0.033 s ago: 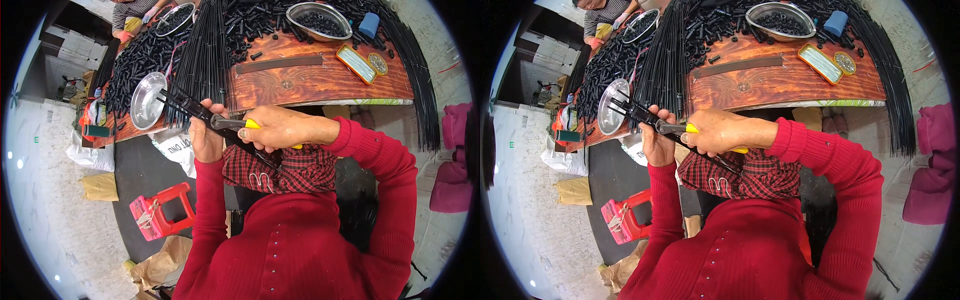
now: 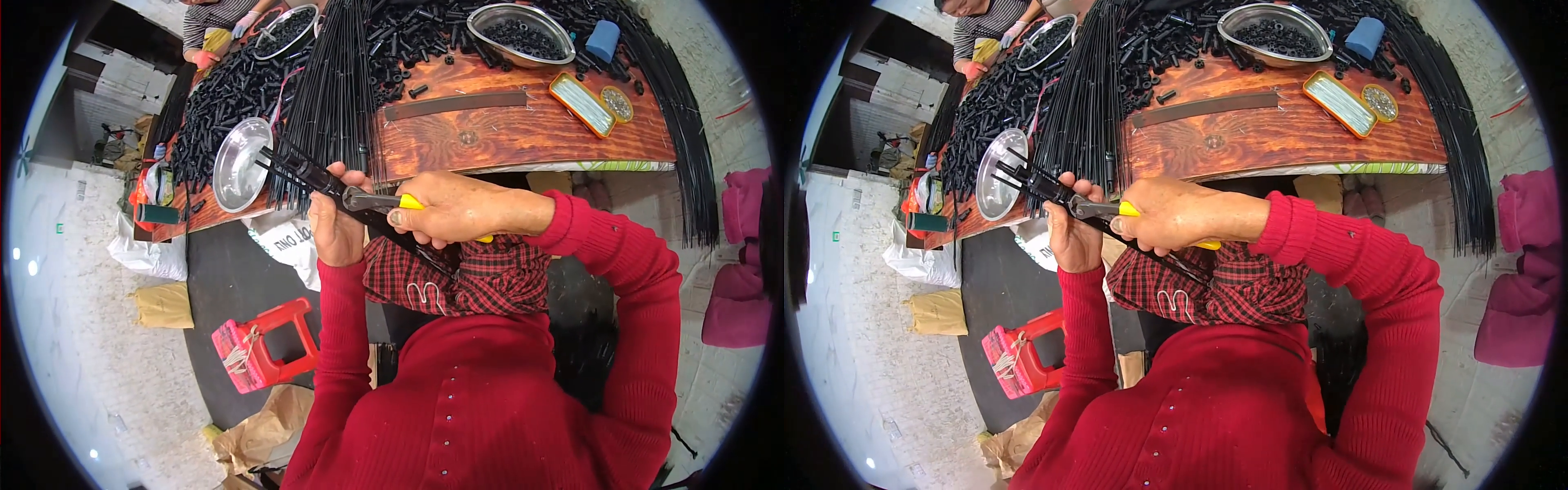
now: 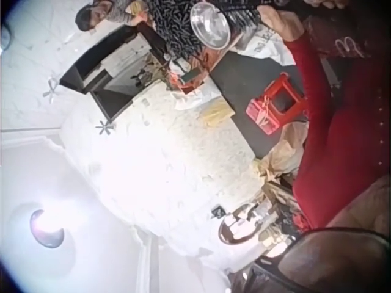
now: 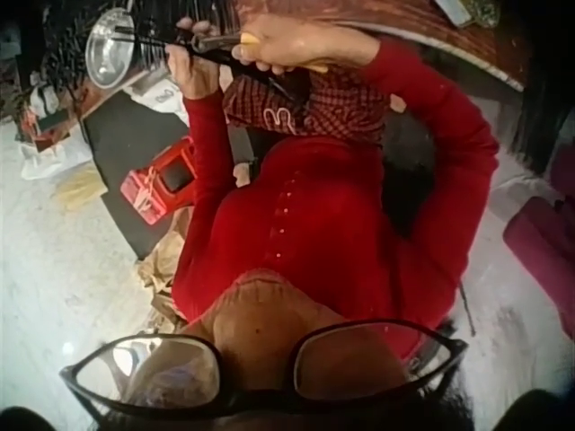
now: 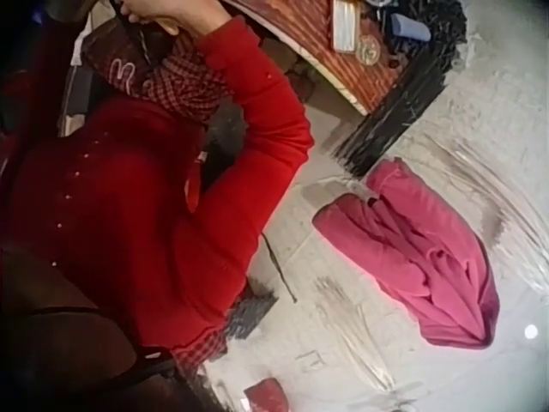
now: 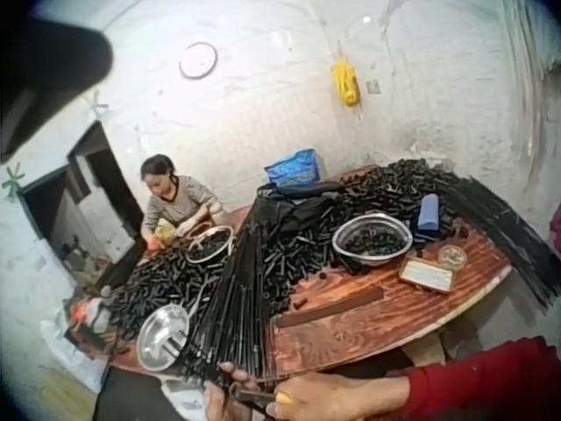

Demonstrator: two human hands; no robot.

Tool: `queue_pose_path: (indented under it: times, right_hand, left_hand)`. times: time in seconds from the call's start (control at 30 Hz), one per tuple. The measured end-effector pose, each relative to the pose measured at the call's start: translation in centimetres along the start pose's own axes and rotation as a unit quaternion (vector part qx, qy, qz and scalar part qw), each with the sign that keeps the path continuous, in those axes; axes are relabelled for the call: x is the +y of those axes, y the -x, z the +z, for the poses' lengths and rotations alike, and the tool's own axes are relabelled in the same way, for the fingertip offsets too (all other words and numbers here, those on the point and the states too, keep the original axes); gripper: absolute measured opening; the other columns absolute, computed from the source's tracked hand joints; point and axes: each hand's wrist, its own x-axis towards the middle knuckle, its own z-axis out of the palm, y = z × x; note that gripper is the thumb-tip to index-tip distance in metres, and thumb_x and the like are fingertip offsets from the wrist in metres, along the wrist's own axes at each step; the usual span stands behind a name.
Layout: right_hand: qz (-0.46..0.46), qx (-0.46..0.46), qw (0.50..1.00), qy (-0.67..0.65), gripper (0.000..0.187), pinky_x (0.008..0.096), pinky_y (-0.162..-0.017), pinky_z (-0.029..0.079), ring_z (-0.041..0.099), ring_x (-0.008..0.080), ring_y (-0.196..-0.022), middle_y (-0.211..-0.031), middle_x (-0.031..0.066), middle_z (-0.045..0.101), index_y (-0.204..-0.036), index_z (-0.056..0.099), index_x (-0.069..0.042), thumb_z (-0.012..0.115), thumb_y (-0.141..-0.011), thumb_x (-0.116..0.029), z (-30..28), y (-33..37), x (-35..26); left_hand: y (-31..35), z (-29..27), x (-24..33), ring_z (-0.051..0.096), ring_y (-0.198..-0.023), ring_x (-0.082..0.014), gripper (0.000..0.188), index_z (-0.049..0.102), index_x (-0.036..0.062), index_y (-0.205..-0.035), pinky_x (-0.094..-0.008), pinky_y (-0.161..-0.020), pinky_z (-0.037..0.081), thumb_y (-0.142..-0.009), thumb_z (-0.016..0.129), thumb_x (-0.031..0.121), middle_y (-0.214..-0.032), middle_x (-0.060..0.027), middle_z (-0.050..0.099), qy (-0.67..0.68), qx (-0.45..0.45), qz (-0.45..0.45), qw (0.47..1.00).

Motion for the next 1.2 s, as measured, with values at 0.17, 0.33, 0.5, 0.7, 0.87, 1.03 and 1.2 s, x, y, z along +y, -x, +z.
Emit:
queue_pose_path:
  times: [0.17,0.33,0.5,0.7,0.87,1.03,1.2]
  right_hand:
    - [-0.021,0.025,0.999,0.026,0.031,0.0286,-0.052,0.048,0.058,0.0124,-0.055,-0.065,0.004,0.059,-0.089,0.06,0.002,0.049,-0.096,-0.027,-0.5,0.3,-0.5]
    - [-0.017,0.019,0.998,0.052,0.032,0.0287,-0.052,0.048,0.058,0.0123,-0.055,-0.066,0.0042,0.059,-0.09,0.06,0.002,0.05,-0.096,-0.027,-0.8,0.3,-0.9]
    - [-0.02,0.024,0.999,0.045,0.031,0.0281,-0.051,0.047,0.057,0.0115,-0.054,-0.065,0.0042,0.058,-0.091,0.06,0.002,0.05,-0.096,-0.027,-0.9,0.5,-0.7]
    - [-0.015,0.026,0.996,0.079,0.029,0.0272,-0.048,0.043,0.052,0.0101,-0.05,-0.061,0.0009,0.054,-0.084,0.058,-0.001,0.049,-0.096,-0.025,-0.7,0.4,-0.3]
    - [-0.006,0.021,0.999,0.035,0.03,0.0282,-0.044,0.039,0.049,0.0091,-0.048,-0.056,-0.0004,0.05,-0.078,0.056,-0.003,0.048,-0.096,-0.025,-0.7,0.8,-0.7]
    - [0.011,0.041,0.992,0.123,0.03,0.0319,-0.046,0.04,0.049,0.0127,-0.048,-0.055,0.003,0.052,-0.078,0.058,-0.001,0.049,-0.096,-0.024,-1.5,0.9,-1.1]
    - [-0.032,0.076,0.973,0.215,0.032,0.0365,-0.048,0.039,0.05,0.0166,-0.048,-0.055,0.0071,0.053,-0.075,0.059,0.0,0.05,-0.095,-0.023,-1.9,1.9,-1.5]
  left_hand:
    - [0.3,0.6,0.0,0.057,-0.096,-0.0232,0.051,0.042,-0.0007,-0.128,-0.0359,-0.085,0.045,-0.094,0.057,0.035,-0.105,-0.0136,0.059,-0.015,0.021,0.008,1.0]
    - [0.4,1.0,0.1,0.056,-0.087,-0.0212,0.049,0.044,0.0009,-0.124,-0.0348,-0.083,0.045,-0.091,0.062,0.033,-0.103,-0.0147,0.058,-0.023,-0.008,0.009,1.0]
    - [0.7,1.6,-0.1,0.056,-0.086,-0.0204,0.05,0.045,0.0014,-0.122,-0.0345,-0.082,0.046,-0.089,0.065,0.033,-0.103,-0.0152,0.059,-0.037,0.015,0.013,0.999]
    - [1.0,2.3,-0.4,0.057,-0.086,-0.0195,0.048,0.049,0.0016,-0.121,-0.0328,-0.08,0.047,-0.088,0.066,0.032,-0.114,-0.0189,0.06,-0.069,0.048,0.031,0.996]
    - [1.0,2.4,-0.3,0.057,-0.085,-0.0186,0.045,0.051,0.0009,-0.121,-0.0318,-0.078,0.047,-0.09,0.064,0.03,-0.117,-0.0208,0.059,-0.096,0.03,0.052,0.994]
    - [0.7,3.4,-1.2,0.057,-0.079,-0.0172,0.038,0.053,-0.0019,-0.119,-0.0308,-0.075,0.047,-0.092,0.061,0.024,-0.113,-0.0211,0.063,-0.12,0.05,0.062,0.99]
    - [0.8,4.2,-1.3,0.057,-0.077,-0.0166,0.039,0.052,-0.0026,-0.119,-0.0304,-0.074,0.047,-0.092,0.061,0.024,-0.111,-0.0206,0.063,-0.125,0.049,0.061,0.989]
